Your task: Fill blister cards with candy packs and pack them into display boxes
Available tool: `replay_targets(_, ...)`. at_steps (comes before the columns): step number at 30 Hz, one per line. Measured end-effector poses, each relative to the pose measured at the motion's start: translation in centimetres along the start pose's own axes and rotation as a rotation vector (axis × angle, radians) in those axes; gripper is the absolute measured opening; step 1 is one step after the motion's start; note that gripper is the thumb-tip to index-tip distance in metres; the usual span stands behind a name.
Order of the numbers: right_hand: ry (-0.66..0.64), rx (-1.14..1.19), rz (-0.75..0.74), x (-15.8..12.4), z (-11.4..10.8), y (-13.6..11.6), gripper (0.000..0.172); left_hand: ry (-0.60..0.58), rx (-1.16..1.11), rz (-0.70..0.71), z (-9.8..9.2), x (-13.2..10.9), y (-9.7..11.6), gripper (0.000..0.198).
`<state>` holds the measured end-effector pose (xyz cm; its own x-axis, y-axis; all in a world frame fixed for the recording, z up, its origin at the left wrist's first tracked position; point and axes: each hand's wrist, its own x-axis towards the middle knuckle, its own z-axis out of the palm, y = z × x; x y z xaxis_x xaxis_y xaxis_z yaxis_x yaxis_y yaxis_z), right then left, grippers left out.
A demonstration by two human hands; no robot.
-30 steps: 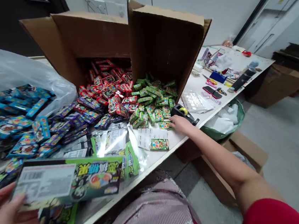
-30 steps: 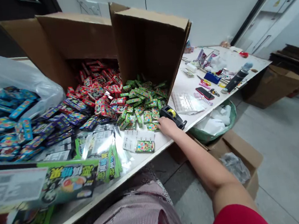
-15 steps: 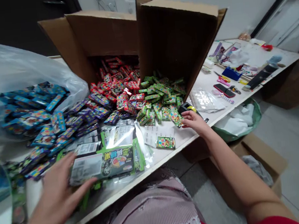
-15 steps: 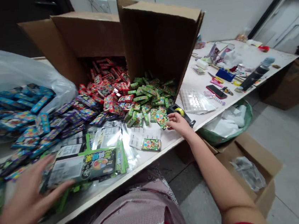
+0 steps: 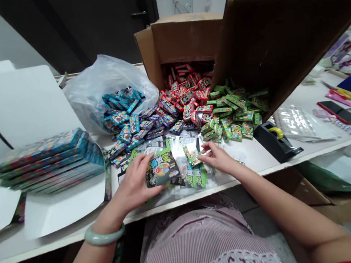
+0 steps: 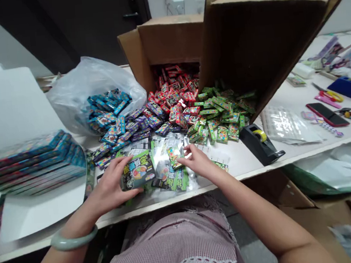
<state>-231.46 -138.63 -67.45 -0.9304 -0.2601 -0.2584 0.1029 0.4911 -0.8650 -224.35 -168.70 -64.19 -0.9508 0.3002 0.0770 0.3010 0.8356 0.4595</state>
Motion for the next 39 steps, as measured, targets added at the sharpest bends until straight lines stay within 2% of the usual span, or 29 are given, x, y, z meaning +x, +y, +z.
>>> replay_targets(2,-0.034,-0.275,-0.201,0.1,-0.8,-0.5,0.052,0.005,0.000,-0.045,0.1,-1.0,-0.5,0.087)
replay_targets(4,-0.159,-0.458,-0.379,0.9,-1.4,-1.2,0.069,0.005,-0.009,-0.068,0.6,-1.5,-0.7,0.087)
replay_targets(6,-0.336,-0.567,-0.452,2.1,-1.5,-1.9,0.087,0.011,-0.031,-0.060,1.2,-1.6,-0.7,0.085)
replay_targets(7,-0.411,-0.605,-0.459,2.8,-1.4,-2.2,0.090,0.014,-0.042,-0.051,1.4,-1.6,-0.7,0.085)
replay_targets(9,-0.498,-0.639,-0.477,3.6,-1.0,-2.7,0.083,0.021,-0.048,-0.034,1.6,-1.6,-0.7,0.086)
replay_targets(10,-0.492,-0.629,-0.498,3.7,-0.8,-3.0,0.076,0.025,-0.041,-0.031,1.6,-1.6,-0.8,0.087)
replay_targets(12,-0.370,-0.555,-0.551,3.1,-0.7,-3.7,0.064,0.035,-0.017,-0.031,1.3,-1.8,-0.7,0.092)
replay_targets(14,-0.206,-0.462,-0.603,1.8,-1.0,-4.7,0.062,0.049,-0.002,-0.027,1.0,-1.9,-0.6,0.096)
replay_targets(15,-0.164,-0.435,-0.630,1.0,-1.1,-5.3,0.062,0.058,0.000,-0.019,0.8,-2.0,-0.4,0.098)
replay_targets(19,-0.250,-0.539,-0.741,-0.9,-1.3,-7.5,0.065,0.096,-0.015,0.024,0.7,-1.6,0.3,0.097)
replay_targets(24,-0.299,-0.704,-0.770,-1.3,-1.2,-8.2,0.063,0.069,-0.038,0.032,1.0,-1.5,0.5,0.099)
replay_targets(28,-0.389,-0.695,-0.810,-1.9,-1.7,-8.7,0.061,0.036,-0.085,0.025,0.9,-1.8,0.5,0.101)
replay_targets(32,-0.499,-0.634,-0.784,-1.6,-2.5,-9.3,0.060,-0.003,-0.111,0.062,0.8,-2.0,0.8,0.098)
replay_targets(39,-0.410,-0.639,-0.778,-0.4,-2.8,-8.8,0.062,-0.020,-0.244,0.083,1.2,-1.8,1.6,0.097)
